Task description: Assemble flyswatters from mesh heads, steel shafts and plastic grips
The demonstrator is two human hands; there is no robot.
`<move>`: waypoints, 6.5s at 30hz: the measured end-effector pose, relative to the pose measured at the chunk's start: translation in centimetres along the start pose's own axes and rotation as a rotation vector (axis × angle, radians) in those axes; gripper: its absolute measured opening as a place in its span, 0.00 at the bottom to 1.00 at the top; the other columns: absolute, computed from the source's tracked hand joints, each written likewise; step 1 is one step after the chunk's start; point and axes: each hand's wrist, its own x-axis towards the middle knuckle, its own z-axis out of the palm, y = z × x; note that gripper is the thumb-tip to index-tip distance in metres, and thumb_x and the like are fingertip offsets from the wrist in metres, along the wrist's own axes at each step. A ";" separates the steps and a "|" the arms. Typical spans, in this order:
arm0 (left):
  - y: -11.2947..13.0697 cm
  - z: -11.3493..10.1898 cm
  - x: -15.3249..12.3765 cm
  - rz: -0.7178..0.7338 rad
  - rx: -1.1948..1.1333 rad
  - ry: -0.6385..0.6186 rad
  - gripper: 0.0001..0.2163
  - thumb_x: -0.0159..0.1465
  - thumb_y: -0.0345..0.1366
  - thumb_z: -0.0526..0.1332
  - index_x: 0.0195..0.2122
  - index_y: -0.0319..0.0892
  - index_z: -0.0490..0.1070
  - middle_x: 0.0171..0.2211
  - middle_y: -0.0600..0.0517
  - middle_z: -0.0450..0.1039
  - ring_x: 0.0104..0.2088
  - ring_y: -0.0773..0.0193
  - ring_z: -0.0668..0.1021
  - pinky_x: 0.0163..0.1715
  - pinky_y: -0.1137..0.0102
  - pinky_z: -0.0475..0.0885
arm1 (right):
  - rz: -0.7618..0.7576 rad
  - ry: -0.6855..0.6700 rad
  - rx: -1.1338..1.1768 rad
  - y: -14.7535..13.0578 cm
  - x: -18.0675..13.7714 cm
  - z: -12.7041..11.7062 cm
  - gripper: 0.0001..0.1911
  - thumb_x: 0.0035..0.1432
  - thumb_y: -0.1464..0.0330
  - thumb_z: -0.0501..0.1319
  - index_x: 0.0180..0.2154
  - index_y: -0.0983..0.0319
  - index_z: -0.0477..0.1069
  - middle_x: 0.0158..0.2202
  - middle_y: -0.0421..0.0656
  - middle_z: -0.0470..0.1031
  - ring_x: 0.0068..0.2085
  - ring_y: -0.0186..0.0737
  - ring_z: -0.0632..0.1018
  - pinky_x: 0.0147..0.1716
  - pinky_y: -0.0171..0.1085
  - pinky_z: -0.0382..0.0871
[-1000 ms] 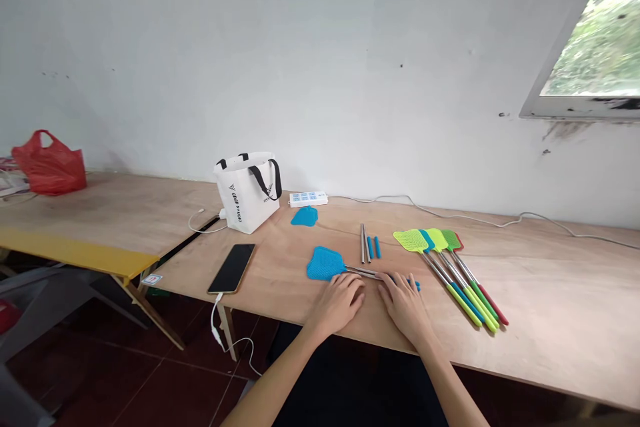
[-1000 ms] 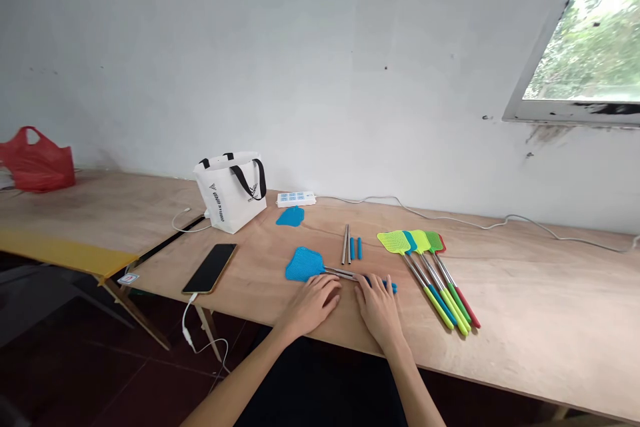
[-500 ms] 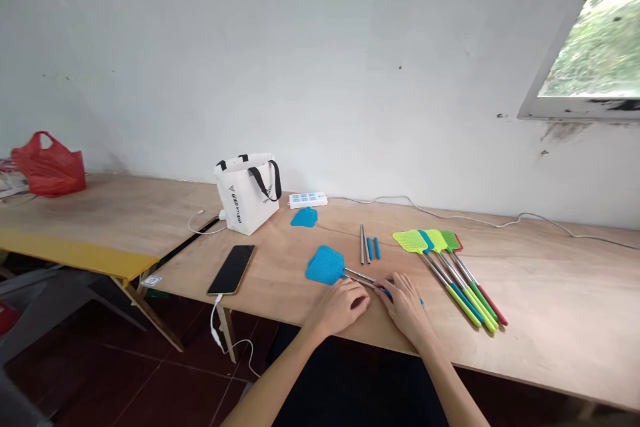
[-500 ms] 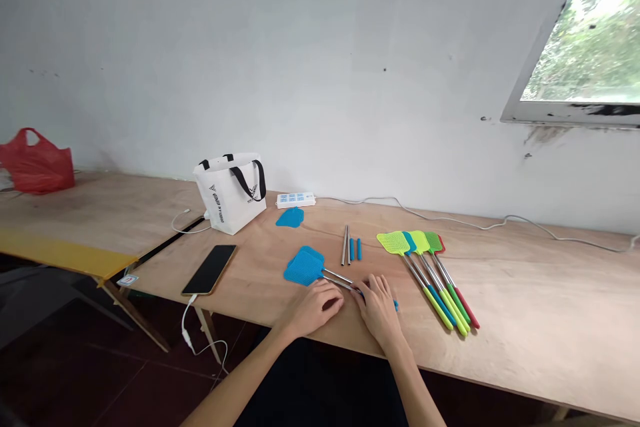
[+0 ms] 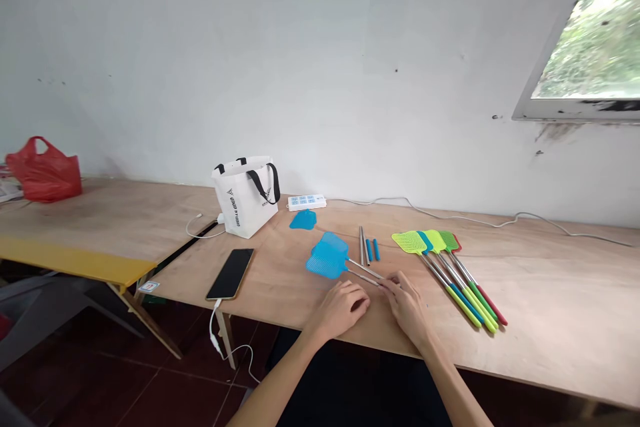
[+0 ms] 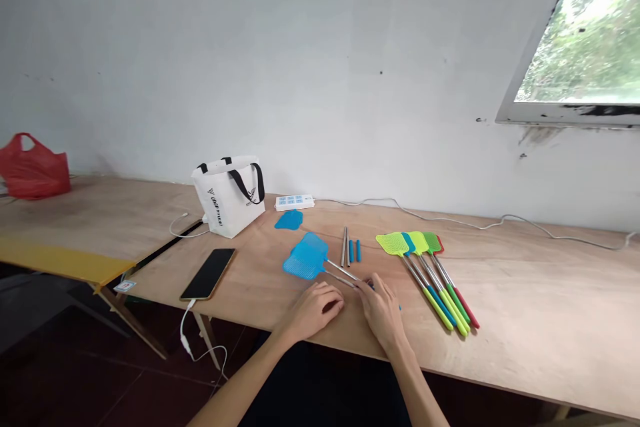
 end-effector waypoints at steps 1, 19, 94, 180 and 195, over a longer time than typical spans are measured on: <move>0.0 0.0 0.0 -0.001 -0.008 -0.004 0.09 0.72 0.36 0.57 0.39 0.45 0.76 0.41 0.53 0.81 0.43 0.59 0.78 0.47 0.63 0.70 | 0.039 0.041 0.024 0.2 0.2 -0.3 0.20 0.73 0.60 0.48 0.44 0.54 0.78 0.43 0.46 0.74 0.40 0.43 0.78 0.40 0.40 0.71; 0.2 -0.3 -0.1 -0.014 -0.018 -0.030 0.10 0.73 0.37 0.55 0.39 0.46 0.76 0.44 0.54 0.80 0.44 0.61 0.77 0.48 0.65 0.69 | 0.535 -0.163 -0.568 5.7 -0.6 -4.7 0.20 0.70 0.62 0.48 0.51 0.56 0.77 0.49 0.50 0.76 0.53 0.51 0.75 0.48 0.48 0.67; 0.4 -0.6 0.0 -0.017 -0.022 -0.045 0.11 0.73 0.38 0.55 0.40 0.47 0.78 0.45 0.53 0.79 0.46 0.61 0.77 0.50 0.65 0.69 | 0.220 -0.364 -0.246 3.0 -0.3 -2.2 0.30 0.71 0.56 0.42 0.70 0.52 0.56 0.72 0.44 0.54 0.71 0.52 0.57 0.66 0.57 0.54; -11.5 -2.2 0.8 -0.425 0.505 0.045 0.19 0.73 0.50 0.48 0.55 0.48 0.69 0.69 0.43 0.58 0.67 0.42 0.61 0.64 0.42 0.54 | -0.040 -0.475 -0.208 -3.4 3.1 3.3 0.30 0.73 0.60 0.43 0.72 0.58 0.50 0.74 0.49 0.49 0.73 0.53 0.51 0.69 0.58 0.44; -12.7 -2.6 4.8 -0.002 0.186 -0.124 0.26 0.69 0.49 0.58 0.66 0.48 0.61 0.69 0.47 0.59 0.69 0.55 0.62 0.68 0.59 0.56 | 0.039 -0.497 -0.165 -4.6 2.7 2.5 0.31 0.73 0.58 0.42 0.72 0.60 0.50 0.73 0.43 0.49 0.73 0.48 0.51 0.70 0.55 0.43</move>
